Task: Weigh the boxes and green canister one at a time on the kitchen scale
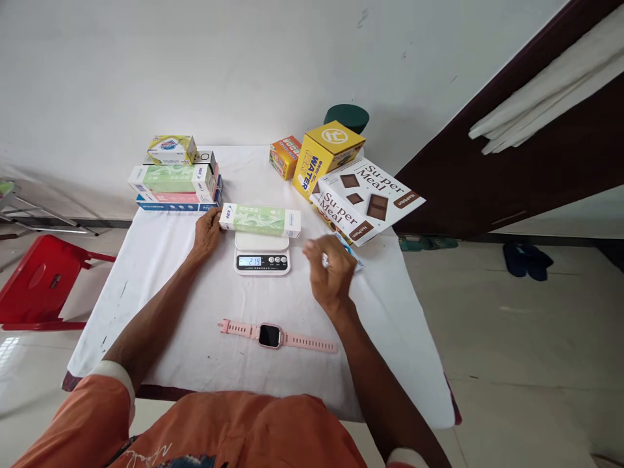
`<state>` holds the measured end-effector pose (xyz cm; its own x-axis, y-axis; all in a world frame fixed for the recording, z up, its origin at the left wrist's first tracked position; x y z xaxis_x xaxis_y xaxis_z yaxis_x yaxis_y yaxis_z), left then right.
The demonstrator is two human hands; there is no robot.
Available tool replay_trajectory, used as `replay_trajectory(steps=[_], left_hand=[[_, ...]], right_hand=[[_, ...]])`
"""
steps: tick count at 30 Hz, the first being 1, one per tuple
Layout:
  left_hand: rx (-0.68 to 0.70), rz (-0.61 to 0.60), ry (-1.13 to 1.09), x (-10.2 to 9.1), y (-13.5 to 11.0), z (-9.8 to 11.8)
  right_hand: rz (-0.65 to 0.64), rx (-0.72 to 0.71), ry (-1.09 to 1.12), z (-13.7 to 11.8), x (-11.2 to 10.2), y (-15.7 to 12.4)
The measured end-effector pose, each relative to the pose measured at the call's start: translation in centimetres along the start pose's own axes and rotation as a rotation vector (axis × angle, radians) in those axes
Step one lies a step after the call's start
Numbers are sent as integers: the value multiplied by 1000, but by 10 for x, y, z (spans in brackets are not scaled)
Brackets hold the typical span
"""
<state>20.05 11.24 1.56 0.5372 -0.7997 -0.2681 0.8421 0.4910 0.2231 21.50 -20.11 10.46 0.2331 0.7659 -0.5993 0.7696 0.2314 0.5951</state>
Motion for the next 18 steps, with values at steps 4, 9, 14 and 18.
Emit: replay_trajectory(steps=[4, 9, 14, 18], left_hand=[[0, 6, 28, -2, 1, -1], [-21, 2, 33, -3, 4, -3], [-50, 18, 26, -3, 6, -5], [-81, 2, -87, 0, 4, -8]], right_hand=[[-333, -218, -152, -38, 58, 41], [-698, -333, -360, -53, 123, 57], [-725, -336, -368, -51, 131, 60], [-587, -299, -236, -40, 98, 73]])
Point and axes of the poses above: each hand's wrist, its own y-axis towards the middle knuckle, its own x-axis out of the palm, z = x × y, the point moved 9 cm from there along y, towards the middle knuckle, and after that the axes turned 13 degrees about -y, right-handed, at the moved point
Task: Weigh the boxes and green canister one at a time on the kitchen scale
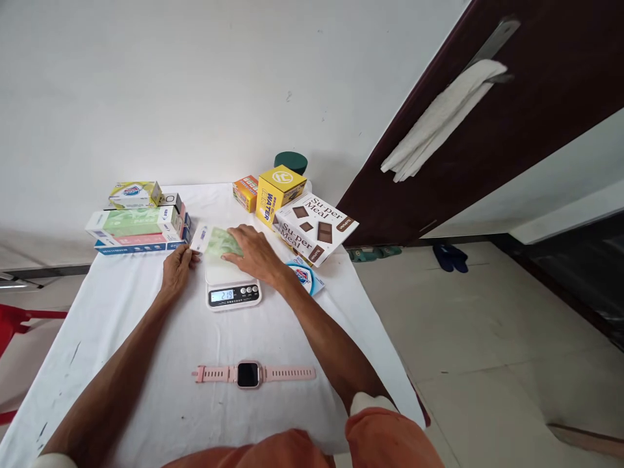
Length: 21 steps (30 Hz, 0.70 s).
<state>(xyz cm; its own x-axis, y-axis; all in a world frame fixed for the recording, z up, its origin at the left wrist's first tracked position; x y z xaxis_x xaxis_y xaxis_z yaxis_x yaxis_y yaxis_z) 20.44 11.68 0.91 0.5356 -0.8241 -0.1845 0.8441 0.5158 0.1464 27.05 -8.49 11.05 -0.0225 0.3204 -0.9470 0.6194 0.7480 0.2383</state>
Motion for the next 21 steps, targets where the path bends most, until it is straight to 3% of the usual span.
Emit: replay_trajectory(steps=[6, 8, 10, 12, 16, 21], left_hand=[[8, -18, -83, 3, -2, 2], [15, -19, -70, 3, -3, 3], [22, -19, -56, 3, -3, 4], [24, -16, -46, 3, -4, 5], [11, -13, -42, 2, -5, 5], [3, -17, -51, 2, -4, 3]], right_hand=[[306, 77, 33, 43, -106, -41], [348, 111, -22, 59, -138, -50], [327, 125, -73, 79, -154, -52], [258, 120, -102, 104, -155, -47], [118, 92, -122, 151, -129, -29], [-4, 63, -218, 168, -94, -12]])
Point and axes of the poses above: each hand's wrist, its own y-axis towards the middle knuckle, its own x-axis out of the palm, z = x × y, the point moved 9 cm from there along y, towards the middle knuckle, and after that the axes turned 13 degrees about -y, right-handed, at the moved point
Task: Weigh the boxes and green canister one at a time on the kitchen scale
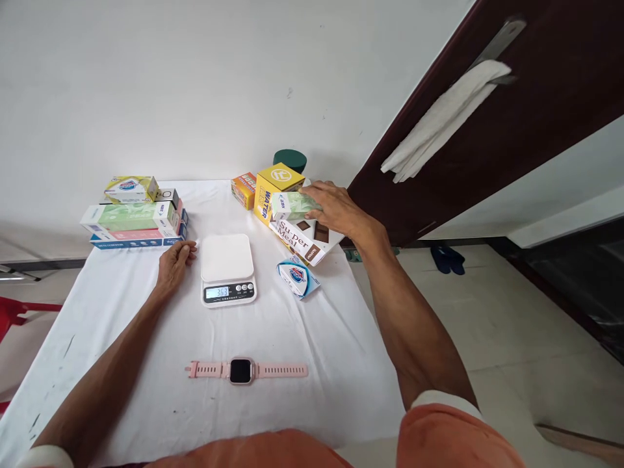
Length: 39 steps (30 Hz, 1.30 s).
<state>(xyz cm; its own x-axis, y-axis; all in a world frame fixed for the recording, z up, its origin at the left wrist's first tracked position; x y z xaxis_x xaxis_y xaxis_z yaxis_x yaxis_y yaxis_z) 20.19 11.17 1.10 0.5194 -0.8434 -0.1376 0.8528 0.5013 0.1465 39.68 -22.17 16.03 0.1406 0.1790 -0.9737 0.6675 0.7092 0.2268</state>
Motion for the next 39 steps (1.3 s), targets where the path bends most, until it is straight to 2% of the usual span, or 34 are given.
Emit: replay_trajectory(steps=[3, 6, 8, 10, 13, 16, 18, 20, 23, 25, 28, 31, 35, 39], left_hand=[[-3, 4, -15, 0, 0, -3], [-11, 15, -40, 0, 0, -8], [-9, 13, -54, 1, -1, -10], [-2, 5, -60, 2, -1, -12], [4, 9, -47, 2, -2, -14], [6, 6, -19, 3, -3, -14], [4, -3, -7, 4, -4, -14], [9, -9, 5, 5, -4, -14], [27, -10, 21, 5, -3, -13], [31, -12, 24, 7, -3, -14], [37, -19, 33, 9, -2, -14], [48, -26, 58, 10, -2, -13], [40, -24, 69, 9, -2, -12], [34, -25, 69, 9, -1, -12]], right_hand=[[-8, -21, -30, -1, 11, 3], [35, -40, 19, 2, 15, -1], [101, -58, 52, -1, 11, -3], [209, -78, 64, -16, -4, -2], [330, -113, 118, -68, -30, 13], [235, -240, 165, -151, -31, 57], [140, -302, 224, -202, -16, 97], [79, -306, 296, -241, 6, 141], [5, -268, 323, -282, 42, 199], [-58, -233, 309, -301, 62, 223], [-146, -201, 281, -317, 81, 238], [-123, -213, 300, -323, 84, 237], [19, -213, 383, -311, 69, 230], [111, -188, 440, -275, 39, 204]])
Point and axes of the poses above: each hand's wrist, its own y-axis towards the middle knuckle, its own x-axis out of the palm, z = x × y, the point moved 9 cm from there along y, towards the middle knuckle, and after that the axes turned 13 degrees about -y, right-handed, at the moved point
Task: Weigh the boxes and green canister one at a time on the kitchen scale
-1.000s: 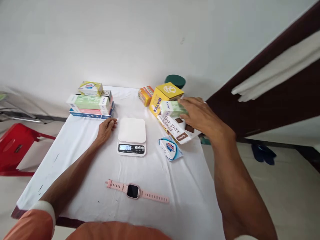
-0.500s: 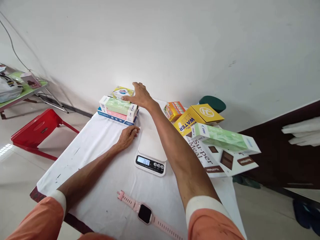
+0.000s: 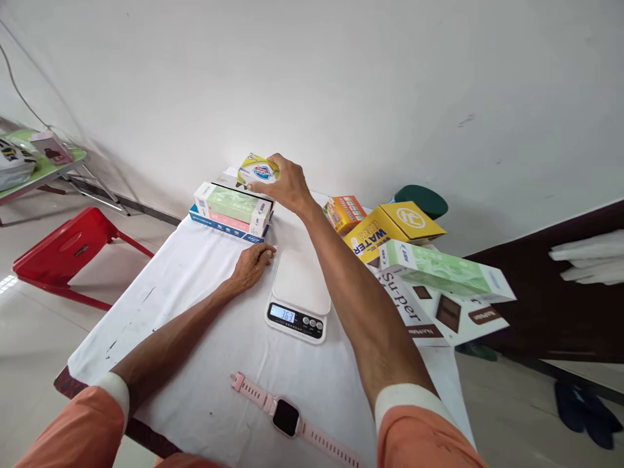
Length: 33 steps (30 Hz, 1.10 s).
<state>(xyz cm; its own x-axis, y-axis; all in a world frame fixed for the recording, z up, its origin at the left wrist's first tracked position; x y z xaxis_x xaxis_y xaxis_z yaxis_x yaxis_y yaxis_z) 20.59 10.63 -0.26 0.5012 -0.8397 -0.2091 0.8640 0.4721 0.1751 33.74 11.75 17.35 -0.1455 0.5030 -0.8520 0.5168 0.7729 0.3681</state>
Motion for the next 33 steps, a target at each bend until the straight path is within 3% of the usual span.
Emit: replay_trajectory(steps=[3, 6, 9, 12, 18, 24, 26, 28, 31, 33], left_hand=[[0, -2, -3, -1, 1, -1], [-1, -1, -14, -3, 2, 0], [-12, -7, -50, -3, 3, 1], [-24, -5, -77, -3, 2, 3], [-5, 3, -76, -7, 2, 6], [-3, 2, -58, -7, 4, 4], [-3, 4, -56, -7, 4, 4], [0, 7, -58, -8, 4, 4], [6, 2, -70, -7, 4, 5], [6, -5, -78, -6, 4, 5]], right_hand=[[22, -8, -13, 15, -35, -45], [45, 25, -54, 38, -57, -105], [69, 82, -81, 64, -57, -160], [36, 117, -91, 82, -38, -198], [-64, 148, -147, 91, -5, -219], [-85, 170, -157, 94, 6, -217], [-38, 164, -147, 85, -7, -220], [116, 138, -117, 67, -39, -230], [421, 165, -48, 40, -96, -266], [536, 258, 3, 37, -115, -296]])
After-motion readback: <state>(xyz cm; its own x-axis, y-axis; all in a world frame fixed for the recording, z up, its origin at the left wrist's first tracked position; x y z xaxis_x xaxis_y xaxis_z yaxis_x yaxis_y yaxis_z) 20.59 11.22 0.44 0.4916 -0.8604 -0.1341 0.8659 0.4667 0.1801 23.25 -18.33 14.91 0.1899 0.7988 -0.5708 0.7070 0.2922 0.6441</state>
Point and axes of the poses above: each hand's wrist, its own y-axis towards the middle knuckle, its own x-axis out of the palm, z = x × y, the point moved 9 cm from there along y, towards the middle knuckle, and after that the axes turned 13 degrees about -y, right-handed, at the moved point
